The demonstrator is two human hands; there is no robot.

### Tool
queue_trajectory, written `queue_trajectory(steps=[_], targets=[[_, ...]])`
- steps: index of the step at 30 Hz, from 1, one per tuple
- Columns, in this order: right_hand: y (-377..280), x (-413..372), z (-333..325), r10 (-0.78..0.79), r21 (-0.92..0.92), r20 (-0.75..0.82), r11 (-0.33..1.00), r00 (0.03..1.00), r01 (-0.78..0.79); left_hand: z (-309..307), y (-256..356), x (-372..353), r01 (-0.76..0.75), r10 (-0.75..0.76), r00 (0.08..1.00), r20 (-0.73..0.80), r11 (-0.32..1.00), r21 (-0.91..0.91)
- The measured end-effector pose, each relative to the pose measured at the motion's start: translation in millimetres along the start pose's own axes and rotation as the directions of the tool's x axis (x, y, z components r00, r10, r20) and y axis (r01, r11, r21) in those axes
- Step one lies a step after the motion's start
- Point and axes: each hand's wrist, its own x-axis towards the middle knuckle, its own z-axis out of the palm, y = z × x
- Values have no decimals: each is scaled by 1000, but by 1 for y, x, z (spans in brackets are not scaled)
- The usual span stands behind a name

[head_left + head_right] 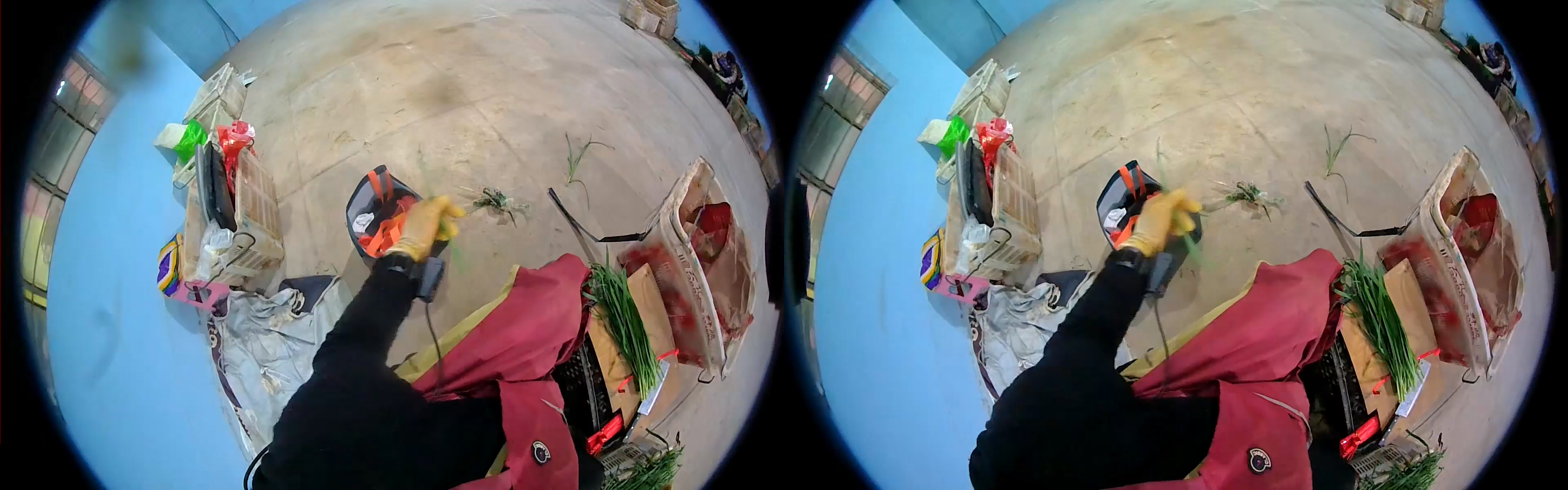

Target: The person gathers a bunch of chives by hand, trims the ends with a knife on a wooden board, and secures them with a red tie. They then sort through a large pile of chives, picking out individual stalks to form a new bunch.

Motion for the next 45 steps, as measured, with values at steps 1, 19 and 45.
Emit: queue_trajectory(steps=[1, 19, 45], targets=[[-7, -1, -1, -2, -6, 5, 1000, 1000, 2, -19, -9, 2, 21, -21, 999, -32, 1000, 4], [50, 17, 30, -66, 228, 250, 974, 966, 7, -167, -79, 68, 110, -79, 960, -267, 989, 103], [89, 38, 44, -46, 108, 377, 994, 925, 5, -211, -222, 52, 431, 246, 724, -644, 568, 701]])
